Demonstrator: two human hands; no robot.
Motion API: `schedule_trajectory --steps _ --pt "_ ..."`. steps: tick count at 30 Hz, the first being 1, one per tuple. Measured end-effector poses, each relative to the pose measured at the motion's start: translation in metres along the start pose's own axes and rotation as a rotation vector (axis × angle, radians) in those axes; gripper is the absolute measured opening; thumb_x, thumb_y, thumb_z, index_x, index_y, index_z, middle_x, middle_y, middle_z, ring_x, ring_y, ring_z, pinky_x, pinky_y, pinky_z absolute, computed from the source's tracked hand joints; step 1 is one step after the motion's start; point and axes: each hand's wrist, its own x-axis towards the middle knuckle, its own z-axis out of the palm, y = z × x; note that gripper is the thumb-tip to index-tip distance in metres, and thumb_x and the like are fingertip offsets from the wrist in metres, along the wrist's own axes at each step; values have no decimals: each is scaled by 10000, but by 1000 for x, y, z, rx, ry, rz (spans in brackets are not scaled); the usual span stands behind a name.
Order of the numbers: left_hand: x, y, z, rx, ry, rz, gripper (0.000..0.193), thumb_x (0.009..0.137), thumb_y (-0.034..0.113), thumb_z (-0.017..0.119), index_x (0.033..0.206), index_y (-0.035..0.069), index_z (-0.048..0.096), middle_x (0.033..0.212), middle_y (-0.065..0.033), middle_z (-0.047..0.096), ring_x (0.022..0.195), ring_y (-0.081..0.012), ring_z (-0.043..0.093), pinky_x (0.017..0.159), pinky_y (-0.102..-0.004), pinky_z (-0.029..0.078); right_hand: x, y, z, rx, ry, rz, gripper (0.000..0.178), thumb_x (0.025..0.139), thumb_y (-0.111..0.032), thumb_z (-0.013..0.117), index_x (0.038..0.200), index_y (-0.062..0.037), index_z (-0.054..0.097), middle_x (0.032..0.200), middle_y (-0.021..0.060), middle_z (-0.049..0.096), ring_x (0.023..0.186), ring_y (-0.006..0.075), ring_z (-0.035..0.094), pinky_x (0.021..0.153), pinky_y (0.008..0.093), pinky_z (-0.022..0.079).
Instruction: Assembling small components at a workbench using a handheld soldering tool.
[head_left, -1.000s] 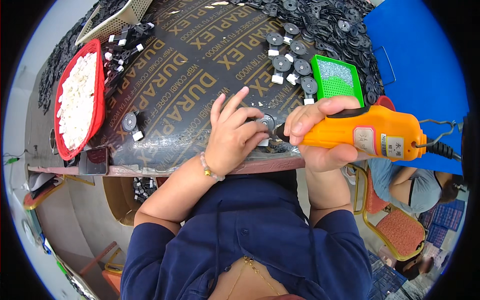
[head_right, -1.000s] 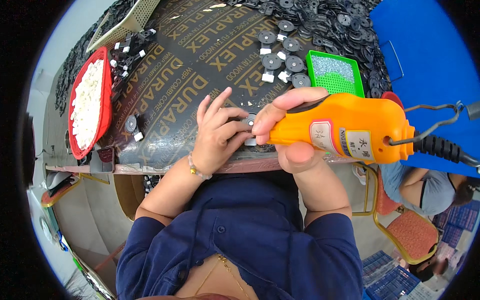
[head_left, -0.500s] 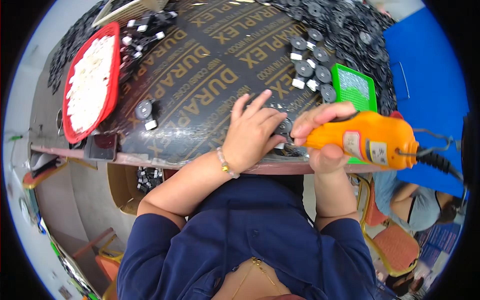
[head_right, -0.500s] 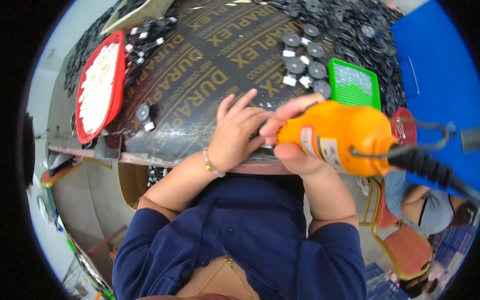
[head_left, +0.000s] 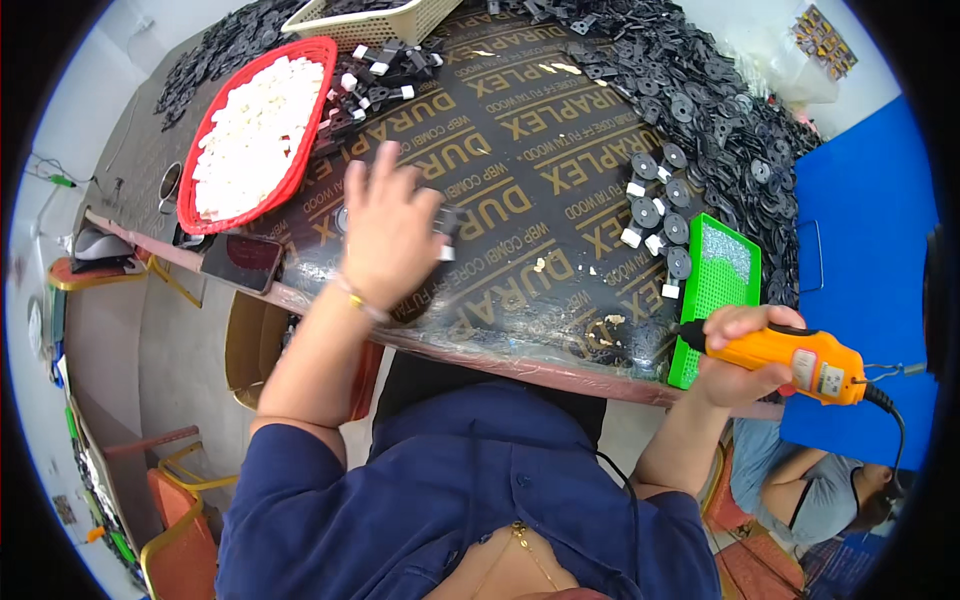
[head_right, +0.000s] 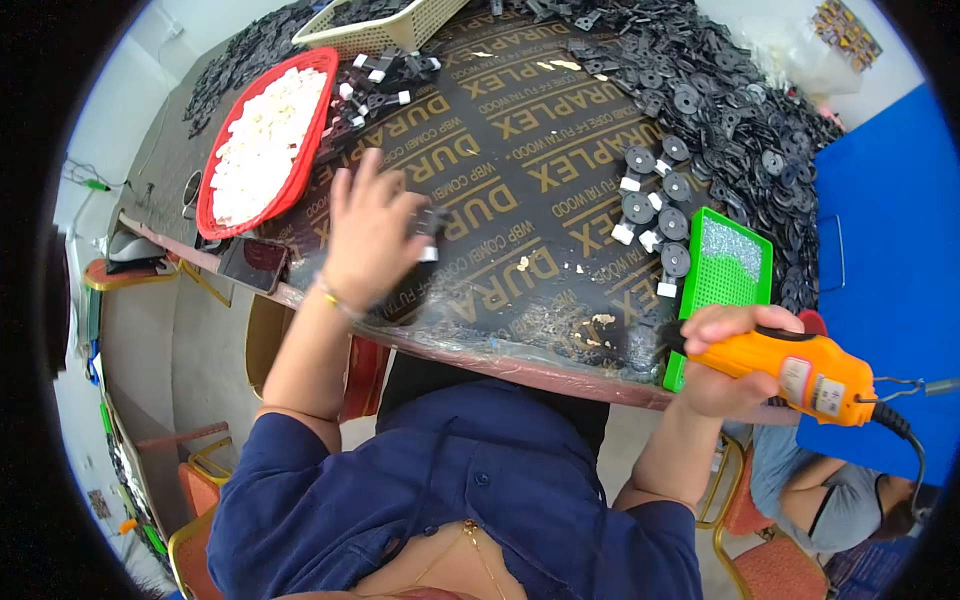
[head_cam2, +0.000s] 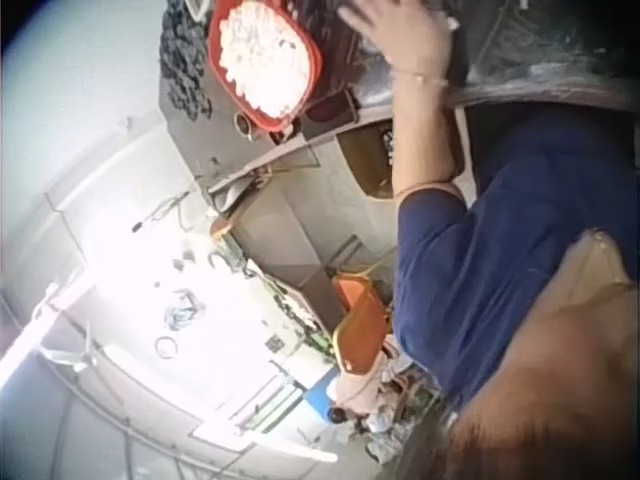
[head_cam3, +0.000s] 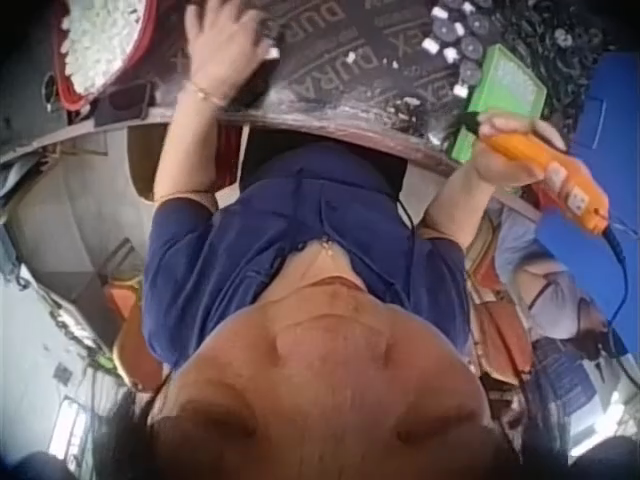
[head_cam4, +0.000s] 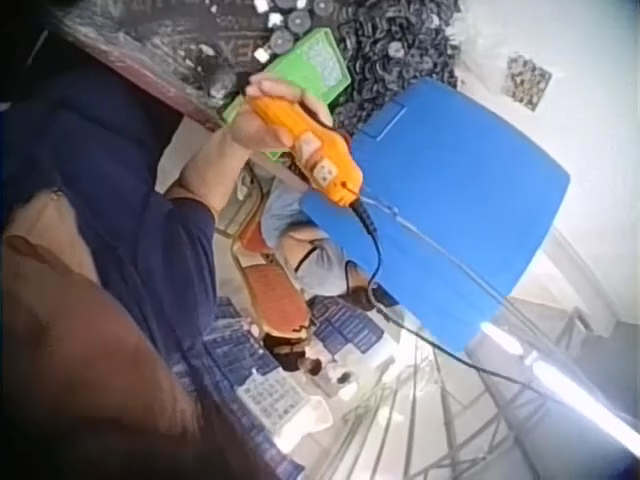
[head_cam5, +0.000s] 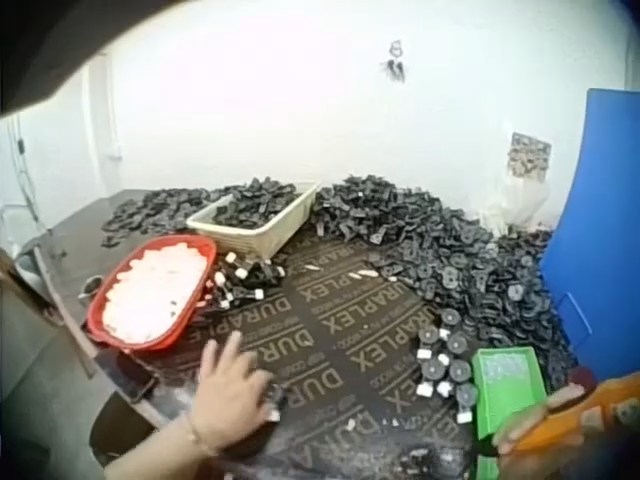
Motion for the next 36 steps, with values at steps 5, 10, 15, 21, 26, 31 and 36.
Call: schedule_trajectory --steps 5,10,15,21,26,31,36 --pt "47 7 -18 -201 7 232 553 799 378 814 1279 143 670 1414 -141 572 1467 -374 360 1210 -573 217 2 -13 -24 -153 28 -40 670 968 -660 549 1293 -77 490 834 103 637 583 157 559 546 288 453" --pt "119 124 26 -501 6 539 408 812 341 798 1147 125 710 1210 -64 674 1263 -263 557 1091 -462 371 0 -12 -11 -230 60 -29 666 970 -641 565 1267 -50 490 817 124 654 585 176 584 559 312 504" --pt "142 165 68 -405 77 645 314 816 288 783 1079 120 745 1196 -44 708 1218 -254 585 1057 -446 395 0 -31 -26 -323 113 -81 644 962 -597 620 1232 -26 495 804 119 655 589 163 588 557 299 505" --pt "95 125 53 -514 72 656 215 798 244 772 984 136 760 1069 -9 723 1161 -256 592 1007 -443 405 7 -35 -85 -424 259 -98 594 958 -544 664 1199 -27 501 801 107 646 608 159 571 563 293 486" --pt "36 107 16 -488 -26 622 259 768 190 799 1017 128 762 1158 -22 716 1254 -281 565 1044 -460 388 8 -39 -102 -587 321 -26 502 972 -442 690 1156 1 543 759 97 658 588 152 598 560 264 503" --pt "0 112 8 -482 -30 490 298 784 149 801 1072 117 735 1208 -45 711 1302 -319 541 1059 -486 363 -2 -44 -110 -617 353 2 475 981 -423 682 1141 7 558 739 83 661 576 143 603 547 257 502" --pt "-6 130 9 -499 -24 421 327 796 151 801 1112 100 733 1225 -51 714 1328 -335 530 1085 -477 343 -7 -43 -117 -506 394 -44 423 971 -334 724 1148 13 560 765 87 691 588 117 626 587 240 522"
